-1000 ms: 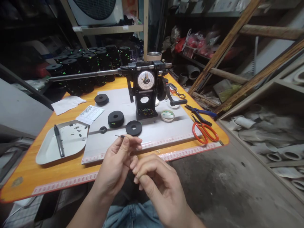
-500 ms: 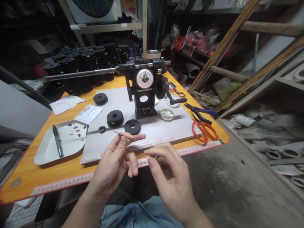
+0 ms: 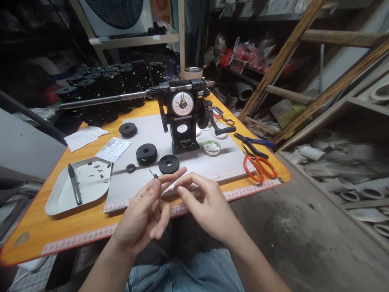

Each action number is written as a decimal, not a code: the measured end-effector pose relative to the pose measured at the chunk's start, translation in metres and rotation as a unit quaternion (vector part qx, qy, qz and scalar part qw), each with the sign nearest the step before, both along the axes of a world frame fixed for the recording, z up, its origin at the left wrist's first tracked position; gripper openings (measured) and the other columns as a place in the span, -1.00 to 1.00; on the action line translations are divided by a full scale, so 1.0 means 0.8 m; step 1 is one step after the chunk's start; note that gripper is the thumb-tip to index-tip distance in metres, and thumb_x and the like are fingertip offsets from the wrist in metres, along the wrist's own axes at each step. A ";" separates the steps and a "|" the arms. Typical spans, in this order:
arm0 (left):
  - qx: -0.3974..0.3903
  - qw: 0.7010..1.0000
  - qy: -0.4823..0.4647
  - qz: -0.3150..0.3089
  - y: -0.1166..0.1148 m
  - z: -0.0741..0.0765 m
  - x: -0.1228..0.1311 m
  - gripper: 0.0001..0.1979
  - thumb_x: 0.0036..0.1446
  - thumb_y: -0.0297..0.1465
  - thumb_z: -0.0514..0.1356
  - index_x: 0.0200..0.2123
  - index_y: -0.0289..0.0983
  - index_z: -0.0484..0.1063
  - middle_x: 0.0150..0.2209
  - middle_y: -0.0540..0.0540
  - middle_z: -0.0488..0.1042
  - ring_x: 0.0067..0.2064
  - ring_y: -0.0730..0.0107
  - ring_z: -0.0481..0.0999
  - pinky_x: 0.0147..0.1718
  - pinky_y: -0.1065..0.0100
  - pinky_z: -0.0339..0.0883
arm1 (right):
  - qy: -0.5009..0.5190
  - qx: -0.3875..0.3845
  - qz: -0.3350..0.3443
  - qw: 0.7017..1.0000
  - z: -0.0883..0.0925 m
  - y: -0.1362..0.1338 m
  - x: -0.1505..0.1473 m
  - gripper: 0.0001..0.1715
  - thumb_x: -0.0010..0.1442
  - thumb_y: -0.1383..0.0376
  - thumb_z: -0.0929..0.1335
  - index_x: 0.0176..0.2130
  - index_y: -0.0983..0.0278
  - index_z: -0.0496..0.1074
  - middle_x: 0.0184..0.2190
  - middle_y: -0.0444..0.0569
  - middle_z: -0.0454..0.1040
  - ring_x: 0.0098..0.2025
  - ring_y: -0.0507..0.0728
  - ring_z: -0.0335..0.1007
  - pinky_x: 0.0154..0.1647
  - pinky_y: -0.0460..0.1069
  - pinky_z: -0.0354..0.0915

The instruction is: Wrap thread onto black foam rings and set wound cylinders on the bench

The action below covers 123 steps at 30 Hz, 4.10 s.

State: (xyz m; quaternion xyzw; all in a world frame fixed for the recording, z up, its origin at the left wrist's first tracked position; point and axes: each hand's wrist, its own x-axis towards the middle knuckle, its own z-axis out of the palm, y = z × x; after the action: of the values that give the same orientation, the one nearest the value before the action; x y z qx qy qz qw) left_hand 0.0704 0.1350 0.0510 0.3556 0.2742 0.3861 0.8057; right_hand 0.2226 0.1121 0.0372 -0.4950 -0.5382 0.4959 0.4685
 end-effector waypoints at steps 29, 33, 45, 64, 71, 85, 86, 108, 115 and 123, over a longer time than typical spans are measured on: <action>0.376 0.823 0.415 0.093 0.027 -0.008 -0.024 -0.87 0.18 -0.47 0.22 -0.35 -0.24 0.59 -0.35 -0.02 0.59 -0.30 0.40 0.54 -0.27 0.40 0.35 | -0.220 0.130 -0.084 0.963 -0.002 0.012 -0.003 -0.89 0.22 0.37 0.36 -0.32 0.24 0.51 -0.41 -0.14 0.54 -0.46 0.02 0.41 -0.43 -0.09 0.27; 0.434 0.783 0.437 0.087 0.023 -0.013 -0.028 -0.86 0.22 -0.53 0.18 -0.31 -0.28 0.55 -0.33 -0.04 0.56 -0.27 0.42 0.53 -0.23 0.41 0.32 | -0.255 0.152 -0.075 0.952 -0.003 0.016 -0.001 -0.89 0.23 0.40 0.35 -0.32 0.25 0.49 -0.41 -0.15 0.52 -0.45 0.01 0.40 -0.40 -0.09 0.26; 0.347 0.835 0.417 0.096 0.028 0.012 -0.036 -0.85 0.19 -0.45 0.22 -0.20 -0.21 0.59 -0.23 0.00 0.62 -0.20 0.42 0.56 -0.20 0.45 0.35 | -0.258 0.194 -0.059 0.945 0.029 0.035 -0.005 -0.91 0.22 0.42 0.36 -0.29 0.27 0.50 -0.41 -0.16 0.52 -0.47 -0.03 0.38 -0.48 -0.13 0.25; 0.261 0.885 0.366 0.121 0.038 0.007 -0.036 -0.85 0.23 -0.39 0.19 -0.26 -0.27 0.57 -0.47 -0.01 0.52 -0.51 0.51 0.41 -0.51 0.46 0.27 | -0.314 0.229 -0.042 0.921 0.022 0.041 0.009 -0.85 0.23 0.44 0.32 -0.27 0.26 0.49 -0.33 -0.06 0.55 -0.36 0.07 0.44 -0.41 -0.07 0.31; 0.497 0.709 0.484 0.127 0.008 -0.017 -0.045 -0.76 0.27 -0.57 0.08 -0.04 -0.32 0.45 -0.24 -0.11 0.56 -0.24 0.36 0.54 -0.26 0.38 0.36 | -0.311 0.222 -0.029 0.924 -0.008 0.017 0.017 -0.83 0.25 0.47 0.32 -0.23 0.24 0.48 -0.29 -0.05 0.55 -0.23 0.11 0.48 -0.21 -0.02 0.35; 0.516 0.666 0.533 0.079 0.010 -0.020 -0.049 -0.87 0.23 -0.57 0.10 -0.33 -0.29 0.40 -0.35 -0.08 0.39 -0.29 0.28 0.39 -0.32 0.25 0.30 | -0.345 0.206 -0.071 0.913 -0.020 -0.001 0.013 -0.86 0.28 0.45 0.31 -0.20 0.21 0.37 -0.32 -0.07 0.46 -0.29 0.10 0.41 -0.28 -0.01 0.35; 0.507 0.673 0.532 0.087 0.011 -0.022 -0.048 -0.86 0.22 -0.57 0.11 -0.35 -0.28 0.40 -0.36 -0.07 0.38 -0.29 0.28 0.37 -0.32 0.25 0.29 | -0.340 0.200 -0.076 0.916 -0.021 -0.001 0.013 -0.86 0.28 0.44 0.31 -0.20 0.20 0.37 -0.32 -0.07 0.46 -0.30 0.10 0.42 -0.29 -0.02 0.35; 0.478 0.654 0.565 0.155 0.011 -0.026 -0.046 -0.90 0.08 -0.57 0.19 -0.39 -0.26 0.44 -0.26 -0.12 0.37 -0.14 0.17 0.30 -0.20 0.14 0.25 | -0.336 0.182 -0.075 0.921 -0.022 -0.003 0.009 -0.84 0.23 0.44 0.35 -0.21 0.20 0.36 -0.33 -0.08 0.42 -0.33 0.05 0.39 -0.37 -0.08 0.40; 0.486 0.647 0.565 0.157 0.009 -0.029 -0.046 -0.90 0.08 -0.57 0.20 -0.40 -0.27 0.43 -0.27 -0.12 0.37 -0.16 0.18 0.30 -0.21 0.15 0.24 | -0.356 0.179 -0.069 0.915 -0.020 -0.005 0.007 -0.82 0.24 0.46 0.33 -0.20 0.19 0.34 -0.33 -0.10 0.42 -0.36 0.06 0.37 -0.36 -0.03 0.37; 0.473 0.653 0.569 0.159 0.007 -0.026 -0.046 -0.90 0.07 -0.58 0.20 -0.41 -0.28 0.43 -0.26 -0.13 0.36 -0.13 0.16 0.29 -0.17 0.14 0.24 | -0.360 0.188 -0.070 0.911 -0.023 -0.004 0.007 -0.81 0.24 0.46 0.34 -0.17 0.18 0.35 -0.31 -0.10 0.44 -0.37 0.06 0.38 -0.36 -0.02 0.36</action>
State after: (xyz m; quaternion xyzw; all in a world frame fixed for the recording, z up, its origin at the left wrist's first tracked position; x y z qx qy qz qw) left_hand 0.0338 0.1409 0.0304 0.7899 0.5114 0.3078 0.1404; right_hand 0.2285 0.1086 0.0186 -0.5794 -0.7175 0.1395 0.3606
